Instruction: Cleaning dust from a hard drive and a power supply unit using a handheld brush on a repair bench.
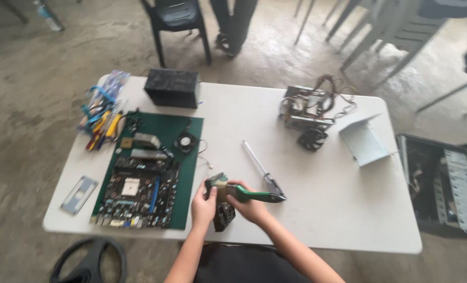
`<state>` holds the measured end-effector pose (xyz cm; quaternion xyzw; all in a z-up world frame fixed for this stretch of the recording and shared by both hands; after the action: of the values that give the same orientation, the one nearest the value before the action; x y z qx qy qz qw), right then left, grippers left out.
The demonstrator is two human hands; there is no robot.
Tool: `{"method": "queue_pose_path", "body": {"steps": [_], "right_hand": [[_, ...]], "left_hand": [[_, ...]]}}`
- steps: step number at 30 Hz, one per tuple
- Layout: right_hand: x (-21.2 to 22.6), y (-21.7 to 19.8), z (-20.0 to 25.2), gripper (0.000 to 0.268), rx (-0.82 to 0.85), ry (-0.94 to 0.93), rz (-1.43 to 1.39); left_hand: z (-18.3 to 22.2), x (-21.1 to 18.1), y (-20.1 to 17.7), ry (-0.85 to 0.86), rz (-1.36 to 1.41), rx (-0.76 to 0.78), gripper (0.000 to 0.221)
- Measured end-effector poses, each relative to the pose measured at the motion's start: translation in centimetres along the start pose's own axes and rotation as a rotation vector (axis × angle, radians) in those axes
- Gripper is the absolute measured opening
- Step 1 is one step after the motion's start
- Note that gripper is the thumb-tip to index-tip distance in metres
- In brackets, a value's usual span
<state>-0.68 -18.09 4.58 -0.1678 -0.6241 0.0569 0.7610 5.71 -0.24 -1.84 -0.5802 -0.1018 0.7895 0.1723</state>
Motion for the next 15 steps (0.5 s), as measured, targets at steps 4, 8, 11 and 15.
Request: {"method": "queue_pose_path", "body": {"steps": [4, 8, 11, 15], "right_hand": [[-1.3, 2.2, 0.1, 0.033, 0.105, 0.044, 0.139], [-1.2, 3.2, -1.1, 0.033, 0.178, 0.107, 0.167], [-1.1, 4.5, -0.8, 0.024, 0.047, 0.1, 0.104], [1.4, 4.0, 1.9, 0.027, 0.441, 0.307, 0.086]], "left_hand": [[-2.2, 3.0, -0.5, -0.098, 0.038, 0.013, 0.057], [-2.6, 4.9, -0.1, -0.3, 0.124, 0.085, 0.059], [-2.9, 5.9, 0.2, -0.301, 0.231, 0.095, 0.061], [-2.8, 5.7, 0.3, -0.402, 0.26, 0.104, 0.064]]}}
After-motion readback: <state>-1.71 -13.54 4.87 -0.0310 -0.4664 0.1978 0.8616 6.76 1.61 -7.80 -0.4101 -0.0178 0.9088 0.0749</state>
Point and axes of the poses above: each hand's wrist, its own z-axis away from the middle knuckle, its own y-axis out of the palm, x = y × z, the point moved 6 cm from there along -z, towards the middle knuckle
